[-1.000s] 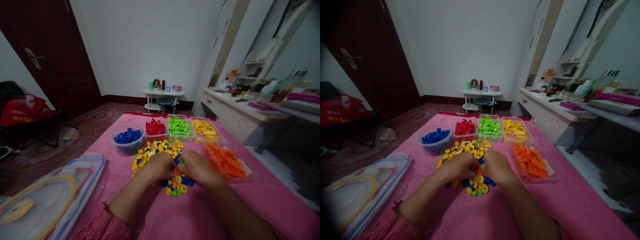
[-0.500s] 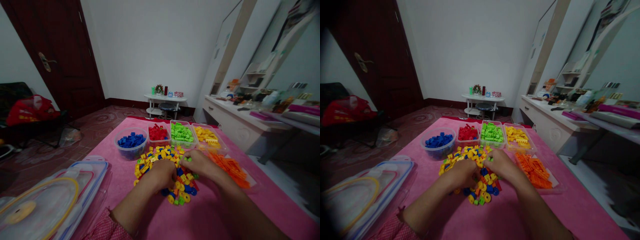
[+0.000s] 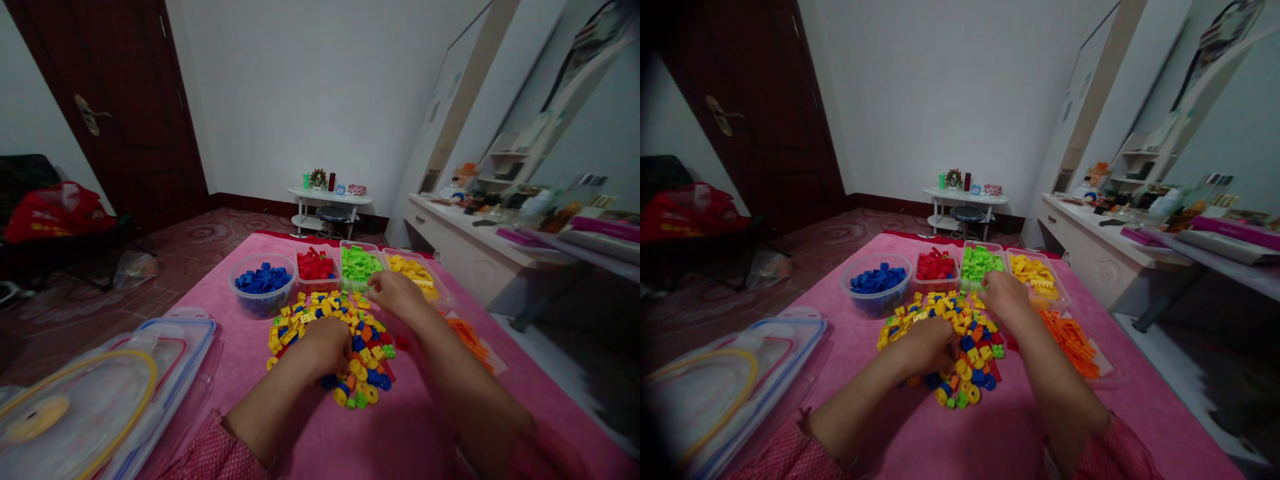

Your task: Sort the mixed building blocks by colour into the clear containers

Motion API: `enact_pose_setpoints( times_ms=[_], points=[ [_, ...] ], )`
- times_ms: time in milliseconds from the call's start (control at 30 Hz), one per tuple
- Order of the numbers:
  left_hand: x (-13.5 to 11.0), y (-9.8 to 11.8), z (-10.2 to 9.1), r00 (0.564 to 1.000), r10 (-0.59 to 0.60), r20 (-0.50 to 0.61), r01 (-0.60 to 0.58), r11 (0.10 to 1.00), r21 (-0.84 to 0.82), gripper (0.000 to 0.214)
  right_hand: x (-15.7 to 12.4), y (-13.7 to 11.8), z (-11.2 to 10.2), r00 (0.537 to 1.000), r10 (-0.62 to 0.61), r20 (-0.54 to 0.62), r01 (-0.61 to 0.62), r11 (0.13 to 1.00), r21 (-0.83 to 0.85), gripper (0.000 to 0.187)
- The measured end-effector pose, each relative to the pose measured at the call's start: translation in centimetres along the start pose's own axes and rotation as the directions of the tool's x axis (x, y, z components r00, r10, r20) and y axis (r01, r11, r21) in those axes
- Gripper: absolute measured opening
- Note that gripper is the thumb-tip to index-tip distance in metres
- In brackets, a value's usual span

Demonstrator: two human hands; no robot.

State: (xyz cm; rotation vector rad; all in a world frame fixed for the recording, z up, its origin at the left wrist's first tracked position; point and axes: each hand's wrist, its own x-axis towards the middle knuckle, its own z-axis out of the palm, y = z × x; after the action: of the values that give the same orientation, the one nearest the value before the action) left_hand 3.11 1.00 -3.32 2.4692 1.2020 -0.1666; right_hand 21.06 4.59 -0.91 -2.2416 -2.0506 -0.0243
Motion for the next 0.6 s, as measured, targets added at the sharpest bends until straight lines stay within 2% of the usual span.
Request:
enact_pose_setpoints(
  times_ms=[67, 200, 300, 400, 500, 600],
  points=[
    [-0.1, 0.2, -0.2, 1.0, -0.006, 0.011, 0.006, 1.0, 0.002, 0.024, -1.6, 0.6, 1.6, 0.997, 0.003, 0.076, -0.001, 1.0, -0.028, 0.019],
    [-0.3, 0.5, -0.3, 1.0, -0.025, -0.001, 0.025, 1.0, 0.004, 0.022, -3.3, 1.9, 4.1, 0.994, -0.017, 0.112, 0.021, 0.999, -0.032, 0.027],
    [-0.2, 0.2, -0.1, 1.0, -0.023, -0.008, 0.023, 1.0, -0.018, 0.019, -3.8, 2.3, 5.0, 0.989, -0.06, 0.135, 0.061, 0.998, -0.001, 0.028],
    [0.1, -1.0, -0.2, 1.0, -0.009, -0.01, 0.008, 0.998, -0.069, 0.02, -4.1, 2.4, 5.4, 0.99, -0.054, 0.131, 0.056, 0.998, -0.014, 0.027],
    [0.3, -2.6, -0.7, 0.994, -0.042, -0.103, 0.034, 0.997, -0.074, 0.021, -4.2, 2.2, 5.3, 0.992, -0.021, 0.126, 0.025, 0.999, -0.032, 0.023],
    [0.4, -3.9, -1.3, 0.957, -0.146, -0.252, 0.139, 0.989, -0.048, 0.022, -4.4, 2.0, 4.3, 0.993, 0.006, 0.114, -0.002, 0.999, -0.039, 0.023]
  ],
)
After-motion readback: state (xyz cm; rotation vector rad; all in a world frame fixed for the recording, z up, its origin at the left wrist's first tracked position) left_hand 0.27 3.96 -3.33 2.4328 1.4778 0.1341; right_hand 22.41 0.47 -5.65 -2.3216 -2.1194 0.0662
